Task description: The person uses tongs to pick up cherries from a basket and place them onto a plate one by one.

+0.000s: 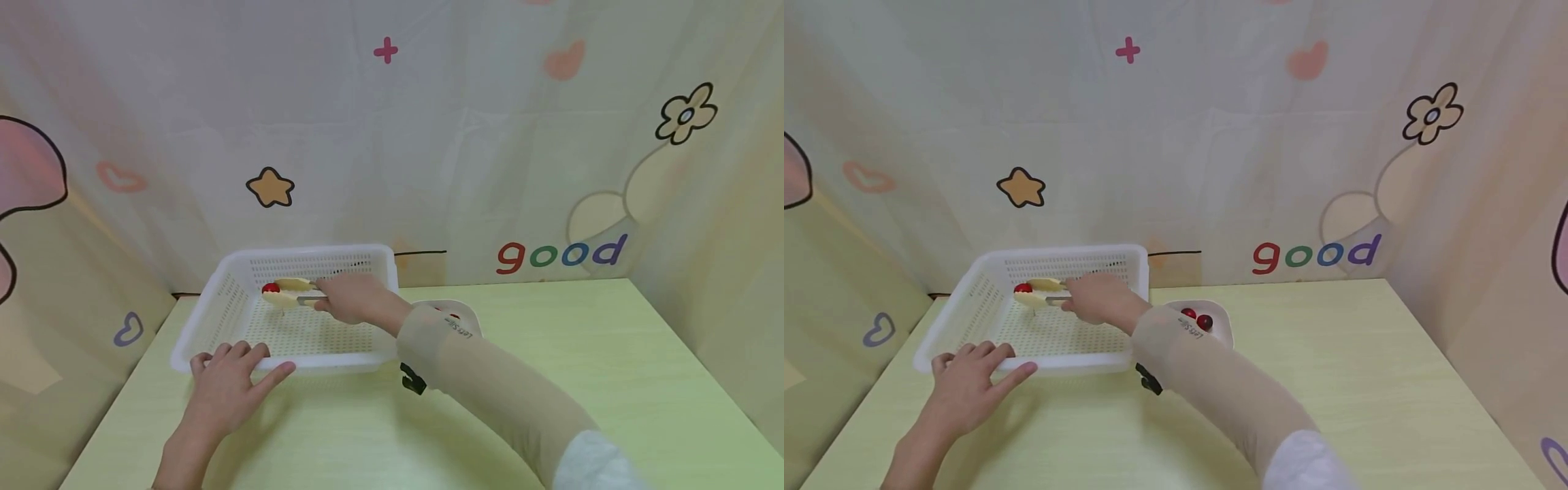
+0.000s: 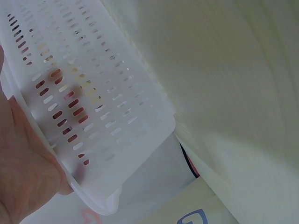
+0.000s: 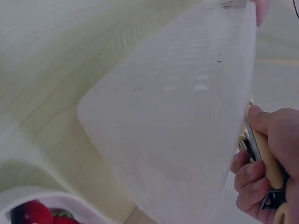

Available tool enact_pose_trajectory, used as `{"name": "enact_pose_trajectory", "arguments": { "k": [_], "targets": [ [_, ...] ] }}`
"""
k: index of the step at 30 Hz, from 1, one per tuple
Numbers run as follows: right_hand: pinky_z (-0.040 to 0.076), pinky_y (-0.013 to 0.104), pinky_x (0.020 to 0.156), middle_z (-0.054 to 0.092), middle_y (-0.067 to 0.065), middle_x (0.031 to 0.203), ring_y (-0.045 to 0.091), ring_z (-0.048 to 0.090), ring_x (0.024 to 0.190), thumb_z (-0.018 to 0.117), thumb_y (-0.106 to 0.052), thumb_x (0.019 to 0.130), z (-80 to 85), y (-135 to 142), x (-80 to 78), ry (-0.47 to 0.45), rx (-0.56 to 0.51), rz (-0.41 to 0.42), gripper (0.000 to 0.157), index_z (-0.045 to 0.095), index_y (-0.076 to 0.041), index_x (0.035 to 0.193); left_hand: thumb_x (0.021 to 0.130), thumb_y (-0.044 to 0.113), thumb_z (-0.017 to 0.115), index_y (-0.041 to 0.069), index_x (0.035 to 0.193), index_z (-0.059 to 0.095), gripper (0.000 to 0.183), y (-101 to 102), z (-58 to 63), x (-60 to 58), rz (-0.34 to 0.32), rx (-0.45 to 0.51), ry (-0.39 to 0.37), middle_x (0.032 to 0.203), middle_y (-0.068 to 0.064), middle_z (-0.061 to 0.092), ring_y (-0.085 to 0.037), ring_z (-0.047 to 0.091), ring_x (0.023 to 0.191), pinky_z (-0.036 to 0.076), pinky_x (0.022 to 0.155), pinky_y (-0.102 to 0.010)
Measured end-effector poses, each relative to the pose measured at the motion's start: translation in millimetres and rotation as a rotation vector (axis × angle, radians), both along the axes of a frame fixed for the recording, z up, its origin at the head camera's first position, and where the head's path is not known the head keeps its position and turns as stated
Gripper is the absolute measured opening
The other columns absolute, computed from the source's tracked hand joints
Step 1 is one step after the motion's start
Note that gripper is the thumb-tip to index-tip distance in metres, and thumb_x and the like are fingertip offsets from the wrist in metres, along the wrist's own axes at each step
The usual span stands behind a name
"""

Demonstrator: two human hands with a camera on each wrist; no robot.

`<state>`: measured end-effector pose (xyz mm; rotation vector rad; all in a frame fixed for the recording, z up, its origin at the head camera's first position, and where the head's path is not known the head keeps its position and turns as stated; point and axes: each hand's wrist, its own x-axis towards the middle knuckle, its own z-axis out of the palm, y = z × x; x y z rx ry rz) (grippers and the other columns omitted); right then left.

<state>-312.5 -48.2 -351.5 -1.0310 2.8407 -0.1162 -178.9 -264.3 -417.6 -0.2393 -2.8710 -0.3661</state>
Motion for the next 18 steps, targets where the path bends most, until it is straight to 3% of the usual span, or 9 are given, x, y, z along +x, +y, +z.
{"name": "enact_pose_trajectory", "arguments": {
  "k": [7,13,18],
  "targets": [
    [0.049,0.03,0.069,0.067,-0.004,0.102,0.013,0.059,0.08,0.057,-0.045,0.105,7.0,22.7,1.3,0.04,-0.03,0.016,0.034,0.06,-0.019,0.126,0.096,0.069,0.054,0.015,0.105,0.068,0.056,1.7,0.6,-1.1,-0.003,-0.004,0.0,0.089,-0.001,0.057,-0.032,0.055,0.093,0.026,0.087,-0.066],
    [0.051,0.031,0.069,0.069,0.0,0.115,0.014,0.061,0.088,0.058,-0.044,0.104,10.0,40.3,2.0,0.019,-0.089,0.011,0.041,0.059,-0.018,0.135,0.096,0.069,0.054,0.016,0.105,0.068,0.056,1.6,0.6,-0.6,0.0,-0.008,-0.007,0.09,-0.001,0.058,-0.033,0.055,0.093,0.026,0.087,-0.066],
    [0.053,0.036,0.082,0.068,0.003,0.123,0.016,0.064,0.097,0.056,-0.041,0.107,11.5,54.0,0.2,0.007,-0.122,0.025,0.044,0.055,-0.014,0.142,0.096,0.069,0.054,0.016,0.105,0.068,0.056,0.9,1.2,0.1,-0.001,-0.003,-0.012,0.091,-0.001,0.059,-0.034,0.055,0.094,0.026,0.087,-0.067]
  ]
}}
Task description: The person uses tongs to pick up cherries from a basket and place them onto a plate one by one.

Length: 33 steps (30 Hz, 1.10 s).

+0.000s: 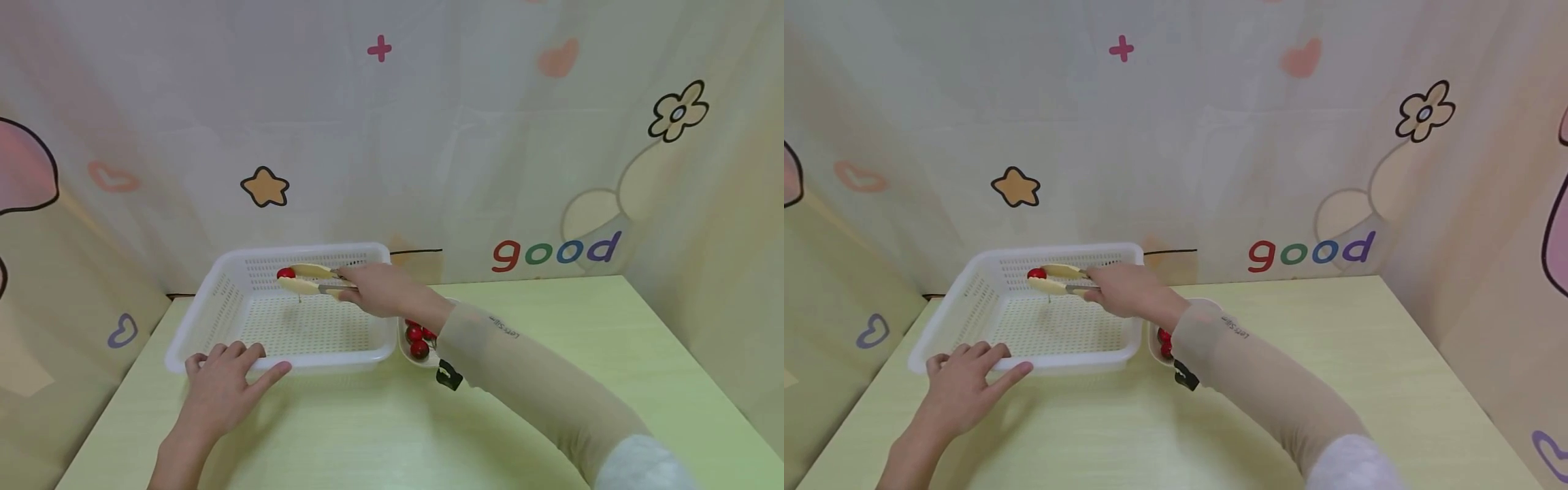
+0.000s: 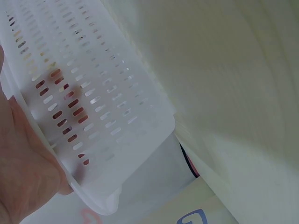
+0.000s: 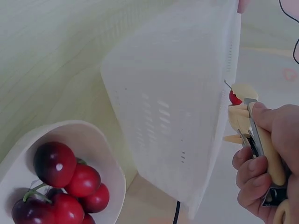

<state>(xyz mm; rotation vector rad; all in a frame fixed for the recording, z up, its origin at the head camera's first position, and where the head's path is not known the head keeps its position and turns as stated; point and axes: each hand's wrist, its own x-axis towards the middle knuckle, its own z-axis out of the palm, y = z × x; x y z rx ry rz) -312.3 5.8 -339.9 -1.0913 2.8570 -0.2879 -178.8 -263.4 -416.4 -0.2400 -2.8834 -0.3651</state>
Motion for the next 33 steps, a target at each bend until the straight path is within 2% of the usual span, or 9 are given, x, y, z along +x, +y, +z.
{"name": "enact_pose_trajectory", "arguments": {
  "k": [2,5,9,13,23,28,33],
  "targets": [
    [0.053,0.036,0.085,0.067,0.005,0.127,0.017,0.065,0.098,0.056,-0.039,0.107,-0.2,6.2,-0.5,-0.006,-0.024,0.01,0.047,0.053,-0.013,0.145,0.096,0.069,0.054,0.016,0.105,0.068,0.055,0.2,-0.3,0.1,-0.001,0.003,0.002,0.091,-0.001,0.059,-0.033,0.055,0.093,0.026,0.087,-0.067],
    [0.053,0.034,0.081,0.067,0.007,0.129,0.018,0.065,0.094,0.056,-0.04,0.107,1.5,16.1,0.5,0.0,-0.048,0.006,0.053,0.048,-0.014,0.152,0.096,0.069,0.055,0.016,0.105,0.068,0.055,0.5,-0.5,-0.3,-0.003,0.006,0.008,0.091,0.0,0.058,-0.033,0.054,0.093,0.026,0.087,-0.067],
    [0.05,0.031,0.068,0.069,0.008,0.122,0.017,0.062,0.084,0.055,-0.04,0.107,4.8,29.4,3.6,0.023,-0.063,0.01,0.052,0.049,-0.014,0.151,0.096,0.069,0.054,0.015,0.106,0.068,0.056,0.7,-0.7,-0.3,-0.003,0.006,0.007,0.092,-0.001,0.059,-0.033,0.054,0.094,0.025,0.087,-0.066],
    [0.046,0.03,0.062,0.069,0.008,0.112,0.018,0.059,0.077,0.055,-0.037,0.107,7.3,42.3,7.3,0.024,-0.087,0.029,0.049,0.05,-0.01,0.147,0.096,0.069,0.055,0.014,0.106,0.069,0.057,0.5,-0.7,1.1,-0.001,0.007,0.005,0.094,-0.003,0.06,-0.033,0.054,0.094,0.025,0.087,-0.066],
    [0.05,0.031,0.069,0.068,0.004,0.109,0.016,0.059,0.082,0.058,-0.039,0.106,10.1,74.2,19.0,0.08,-0.095,0.015,0.055,0.049,-0.009,0.151,0.096,0.069,0.056,0.017,0.103,0.067,0.054,0.2,-1.8,0.5,-0.001,0.004,0.0,0.089,0.0,0.058,-0.033,0.054,0.091,0.025,0.086,-0.066],
    [0.045,0.03,0.056,0.063,0.001,0.091,0.014,0.054,0.063,0.06,-0.036,0.106,8.1,91.5,24.0,0.058,-0.148,0.009,0.052,0.048,-0.012,0.15,0.096,0.068,0.056,0.017,0.102,0.067,0.052,0.3,-2.4,0.7,-0.004,0.01,0.008,0.089,0.001,0.057,-0.032,0.054,0.091,0.025,0.086,-0.066],
    [0.046,0.031,0.057,0.059,-0.001,0.086,0.011,0.054,0.056,0.059,-0.035,0.106,7.6,107.2,29.2,0.017,-0.18,-0.026,0.054,0.044,-0.016,0.155,0.096,0.067,0.057,0.017,0.102,0.067,0.051,-0.1,-3.6,0.8,-0.006,0.014,0.012,0.089,0.0,0.058,-0.033,0.054,0.091,0.025,0.087,-0.067]
  ]
}}
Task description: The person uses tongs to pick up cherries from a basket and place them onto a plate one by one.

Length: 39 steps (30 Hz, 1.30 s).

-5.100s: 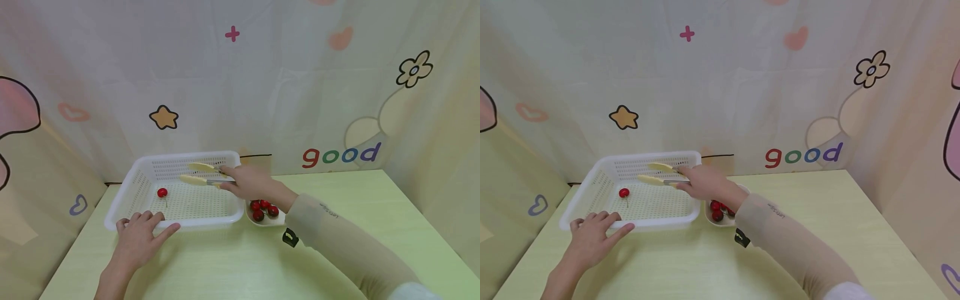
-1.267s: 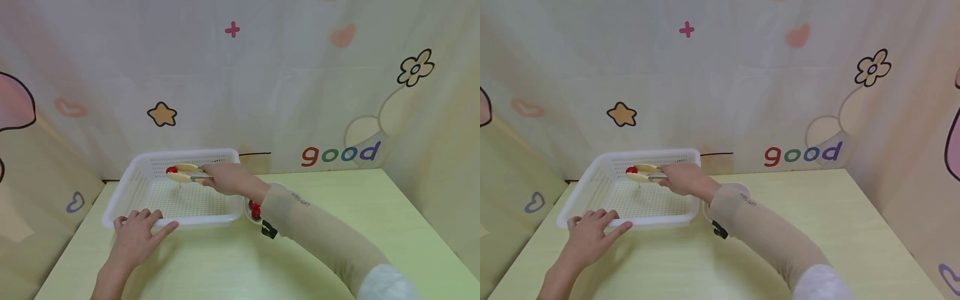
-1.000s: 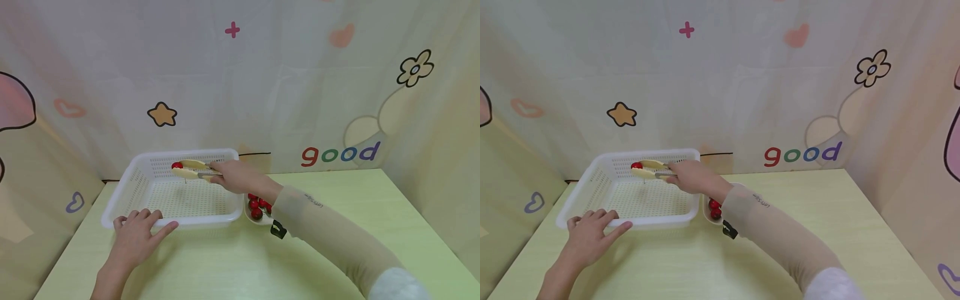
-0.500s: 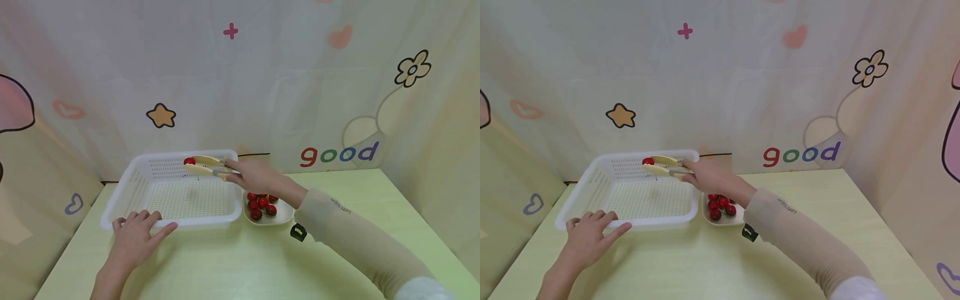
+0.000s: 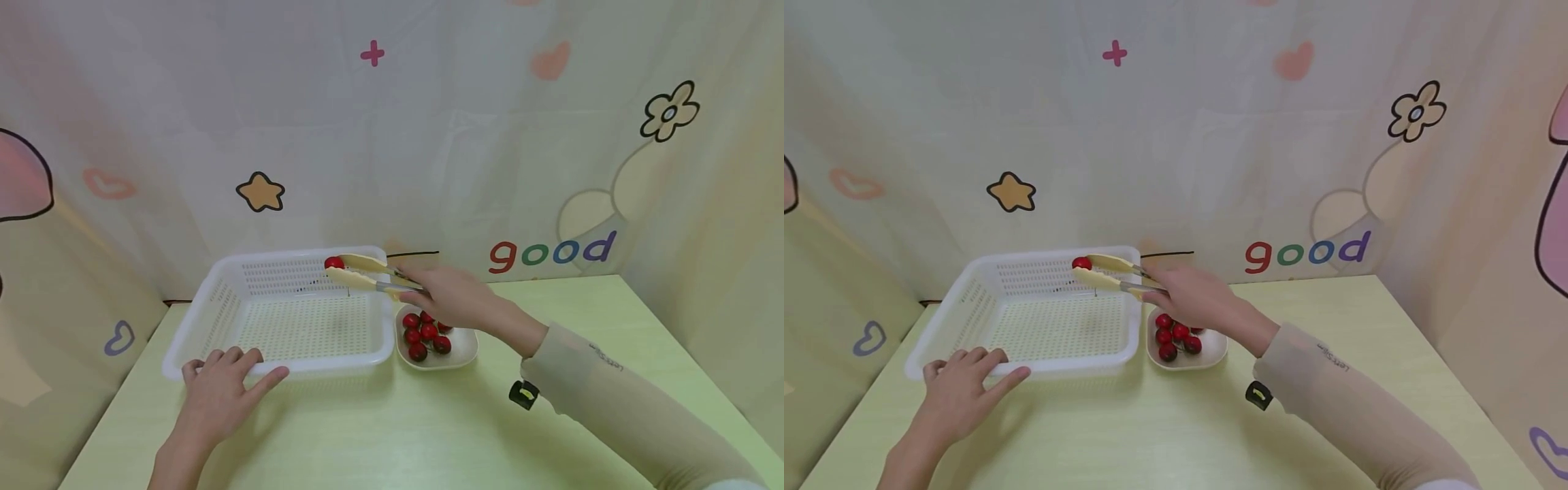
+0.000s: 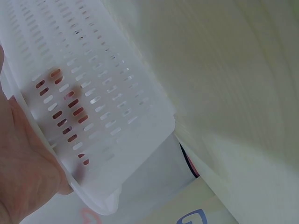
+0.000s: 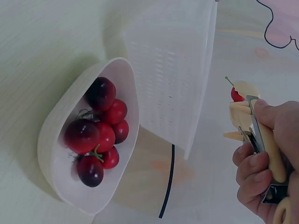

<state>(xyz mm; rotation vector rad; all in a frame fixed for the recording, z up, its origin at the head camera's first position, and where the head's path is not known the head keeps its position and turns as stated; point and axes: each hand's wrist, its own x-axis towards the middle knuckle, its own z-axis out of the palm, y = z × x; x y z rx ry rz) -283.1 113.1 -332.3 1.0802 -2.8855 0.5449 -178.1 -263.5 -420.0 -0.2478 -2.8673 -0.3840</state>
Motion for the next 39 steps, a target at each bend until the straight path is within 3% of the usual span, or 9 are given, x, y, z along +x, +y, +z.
{"name": "enact_pose_trajectory", "arguments": {
  "k": [8,15,31,39],
  "targets": [
    [0.045,0.03,0.057,0.057,-0.003,0.078,0.011,0.053,0.06,0.062,-0.035,0.105,-2.3,23.8,9.6,0.004,-0.016,-0.051,0.056,0.048,-0.008,0.152,0.096,0.067,0.057,0.017,0.103,0.068,0.052,0.8,-0.2,1.5,0.002,-0.001,-0.005,0.089,0.0,0.058,-0.033,0.054,0.091,0.025,0.087,-0.067],
    [0.042,0.03,0.058,0.058,-0.004,0.082,0.013,0.052,0.067,0.064,-0.033,0.104,-7.3,42.1,13.2,0.039,-0.036,-0.067,0.053,0.052,-0.008,0.149,0.096,0.067,0.057,0.017,0.101,0.067,0.051,2.1,0.4,1.4,0.004,0.01,0.0,0.09,-0.001,0.058,-0.032,0.053,0.091,0.025,0.087,-0.067],
    [0.046,0.035,0.067,0.069,0.007,0.116,0.018,0.056,0.08,0.06,-0.037,0.105,-27.9,88.5,27.0,-0.003,-0.056,-0.187,0.059,0.046,-0.005,0.153,0.097,0.066,0.056,0.017,0.103,0.067,0.051,1.1,2.8,2.4,0.003,0.004,-0.014,0.089,0.0,0.057,-0.032,0.052,0.091,0.024,0.088,-0.068],
    [0.043,0.035,0.067,0.068,0.007,0.115,0.016,0.055,0.079,0.06,-0.038,0.105,-40.4,109.9,37.7,-0.005,-0.075,-0.215,0.06,0.047,-0.004,0.153,0.096,0.066,0.056,0.017,0.105,0.068,0.052,1.5,1.4,1.5,-0.001,0.004,-0.011,0.091,0.0,0.058,-0.033,0.053,0.093,0.024,0.088,-0.068]
  ]
}}
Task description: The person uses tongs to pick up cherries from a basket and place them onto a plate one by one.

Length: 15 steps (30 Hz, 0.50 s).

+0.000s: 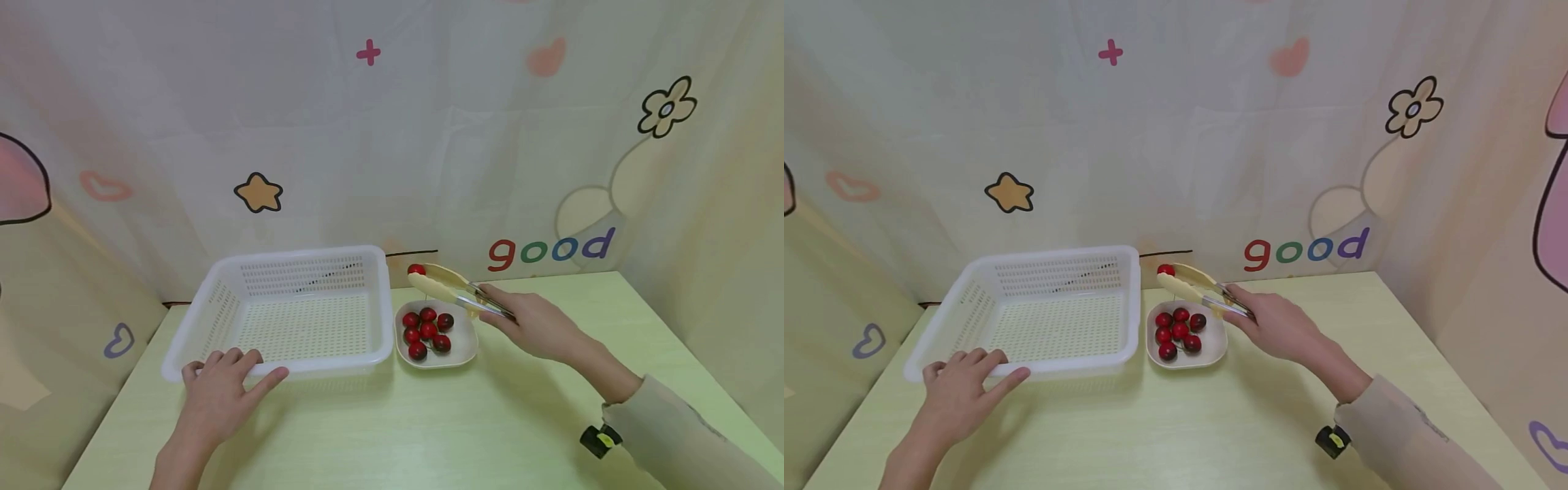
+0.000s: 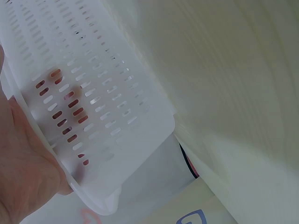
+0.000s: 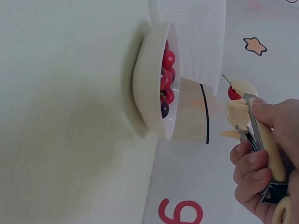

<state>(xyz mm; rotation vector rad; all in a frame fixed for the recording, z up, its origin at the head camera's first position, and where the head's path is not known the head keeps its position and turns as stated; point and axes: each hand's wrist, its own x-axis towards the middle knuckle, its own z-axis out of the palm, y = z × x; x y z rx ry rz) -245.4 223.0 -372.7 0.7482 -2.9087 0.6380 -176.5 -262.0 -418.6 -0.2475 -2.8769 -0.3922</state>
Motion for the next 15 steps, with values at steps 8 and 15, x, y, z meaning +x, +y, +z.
{"name": "enact_pose_trajectory", "arguments": {
  "k": [8,15],
  "targets": [
    [0.043,0.035,0.067,0.068,0.008,0.111,0.016,0.054,0.078,0.06,-0.041,0.105,-13.8,18.7,15.2,-0.022,0.005,-0.042,0.062,0.048,-0.002,0.151,0.096,0.066,0.057,0.017,0.104,0.068,0.051,-0.3,-0.5,0.1,0.001,0.008,0.005,0.088,0.002,0.056,-0.032,0.053,0.092,0.024,0.088,-0.067],
    [0.042,0.035,0.065,0.066,0.005,0.102,0.016,0.053,0.076,0.06,-0.041,0.105,-22.8,29.9,30.1,-0.03,0.008,-0.068,0.061,0.05,-0.001,0.15,0.096,0.067,0.057,0.015,0.105,0.068,0.054,-0.4,-0.7,0.2,0.006,0.004,0.011,0.09,-0.001,0.059,-0.033,0.054,0.093,0.024,0.089,-0.067]
  ]
}}
